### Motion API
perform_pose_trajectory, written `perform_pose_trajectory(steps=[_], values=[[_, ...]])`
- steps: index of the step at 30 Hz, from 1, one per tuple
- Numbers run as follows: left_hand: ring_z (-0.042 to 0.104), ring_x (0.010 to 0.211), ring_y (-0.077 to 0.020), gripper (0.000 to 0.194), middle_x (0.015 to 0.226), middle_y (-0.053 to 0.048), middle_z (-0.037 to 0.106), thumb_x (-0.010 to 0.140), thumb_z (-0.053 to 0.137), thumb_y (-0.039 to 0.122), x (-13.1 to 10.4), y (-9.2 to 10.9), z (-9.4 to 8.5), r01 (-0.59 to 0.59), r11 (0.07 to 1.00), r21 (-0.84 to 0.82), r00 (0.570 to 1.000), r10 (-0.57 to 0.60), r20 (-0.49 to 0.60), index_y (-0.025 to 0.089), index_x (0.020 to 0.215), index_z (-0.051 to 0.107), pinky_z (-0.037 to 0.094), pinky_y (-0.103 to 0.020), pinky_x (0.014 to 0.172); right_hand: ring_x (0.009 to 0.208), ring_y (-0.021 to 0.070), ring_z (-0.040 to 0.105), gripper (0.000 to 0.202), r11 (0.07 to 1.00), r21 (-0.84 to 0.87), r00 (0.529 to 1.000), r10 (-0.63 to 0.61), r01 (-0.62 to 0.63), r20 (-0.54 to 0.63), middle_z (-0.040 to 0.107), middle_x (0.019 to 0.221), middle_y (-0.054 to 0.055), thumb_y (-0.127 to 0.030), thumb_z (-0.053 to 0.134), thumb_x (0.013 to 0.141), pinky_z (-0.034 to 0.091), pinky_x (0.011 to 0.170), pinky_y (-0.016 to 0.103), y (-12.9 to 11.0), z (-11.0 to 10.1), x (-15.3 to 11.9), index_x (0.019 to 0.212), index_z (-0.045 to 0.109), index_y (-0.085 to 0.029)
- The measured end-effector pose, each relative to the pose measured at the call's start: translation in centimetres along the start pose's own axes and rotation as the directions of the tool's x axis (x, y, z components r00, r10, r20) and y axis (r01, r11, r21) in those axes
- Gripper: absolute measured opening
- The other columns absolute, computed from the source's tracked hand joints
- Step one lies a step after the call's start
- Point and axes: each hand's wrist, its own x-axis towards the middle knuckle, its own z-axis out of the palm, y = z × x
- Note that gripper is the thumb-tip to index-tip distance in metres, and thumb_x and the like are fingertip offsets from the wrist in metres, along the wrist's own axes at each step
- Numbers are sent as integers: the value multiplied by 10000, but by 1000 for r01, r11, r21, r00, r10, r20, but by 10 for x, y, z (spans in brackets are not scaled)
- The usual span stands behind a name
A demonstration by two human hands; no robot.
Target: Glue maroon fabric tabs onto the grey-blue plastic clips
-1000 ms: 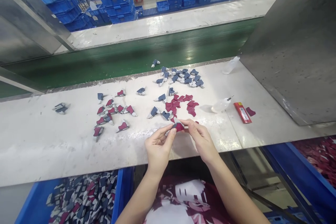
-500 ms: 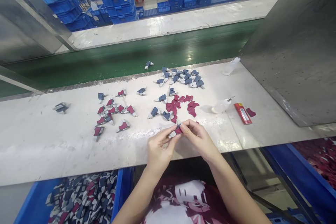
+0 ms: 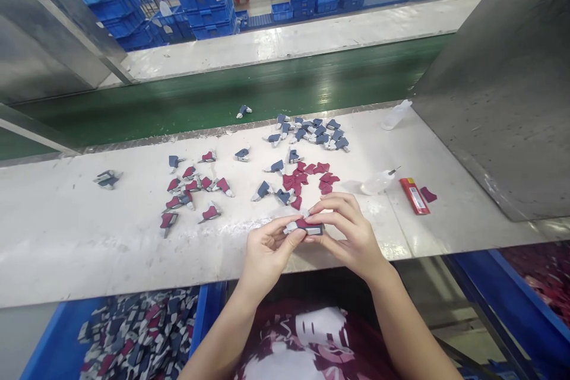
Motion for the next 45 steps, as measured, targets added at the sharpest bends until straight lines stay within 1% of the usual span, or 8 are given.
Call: perform_pose_trajectory(steps=[10, 15, 20, 26, 32, 38, 42, 45], values=[[787, 851, -274, 296, 959, -102, 807, 759, 818, 375, 14, 14, -11, 97, 995, 18, 979, -99, 177, 201, 998, 806, 648, -379, 832, 871, 203, 551, 255, 1000, -5, 999, -10, 10, -46, 592, 915, 41, -118, 630, 874, 497, 728, 371, 5, 14, -3, 1067, 657, -282], [782, 809, -280, 525, 872, -129, 804, 741, 810, 435, 82, 46, -52, 0, 962, 272, 931, -99, 351, 198, 1202, 731, 646, -393, 762, 843, 191, 546, 280, 1000, 6, 990, 10, -9, -137, 566, 883, 34, -72, 633, 863, 501, 690, 337, 10, 16, -10, 1068, 624, -261], [725, 1008, -266, 320, 1091, -157, 762, 865, 666, 343, 203, 59, -100, -40, 692, 721, 970, 199, -137, 131, 1102, 706, 567, -376, 897, 843, 190, 568, 252, 1000, -10, 981, 5, -7, -196, 578, 898, 48, -59, 645, 854, 536, 664, 328, 14, 11, -19, 1027, 615, -240], [516, 1278, -377, 377, 1238, -245, 642, 773, 749, 171, 282, 50, -128, 99, 536, 838, 913, 286, -290, 44, 1112, 644, 381, -494, 1094, 818, 194, 613, 283, 999, 50, 987, 27, -19, -160, 608, 892, 55, -42, 646, 842, 582, 613, 335, 7, 18, -26, 1027, 643, -256], [640, 1090, -239, 379, 1294, -106, 605, 965, 606, 357, 295, 45, -135, 148, 476, 867, 911, 276, -307, 160, 1288, 580, 558, -460, 921, 833, 198, 599, 207, 999, 21, 986, 37, -34, -161, 657, 920, 62, -102, 648, 877, 557, 702, 366, -10, 74, 4, 975, 704, -275], [636, 1093, -241, 375, 1284, -113, 606, 964, 607, 346, 288, 47, -129, 169, 439, 882, 915, 263, -306, 150, 1282, 581, 548, -455, 931, 908, 224, 558, 230, 998, -60, 982, 22, -11, 186, 691, 976, 78, -14, 570, 865, 561, 783, 366, -9, 142, 28, 868, 704, -201], [582, 1148, -286, 340, 1228, -185, 608, 970, 499, 136, 271, 45, -120, 137, 428, 893, 922, 274, -273, 84, 1302, 549, 411, -448, 1047, 1176, 294, 509, 210, 997, 13, 955, -76, 76, 286, 679, 1200, 83, -88, 647, 851, 543, 953, 483, -11, 128, 13, 987, 716, -232], [569, 1155, -297, 296, 1188, -176, 630, 990, 405, 124, 240, 42, -110, 59, 425, 903, 937, 289, -198, 125, 1216, 597, 392, -415, 1037, 1244, 305, 506, 246, 995, -17, 992, -92, 94, 84, 626, 1303, 85, -126, 632, 879, 517, 979, 539, -4, 81, -9, 1058, 702, -280]])
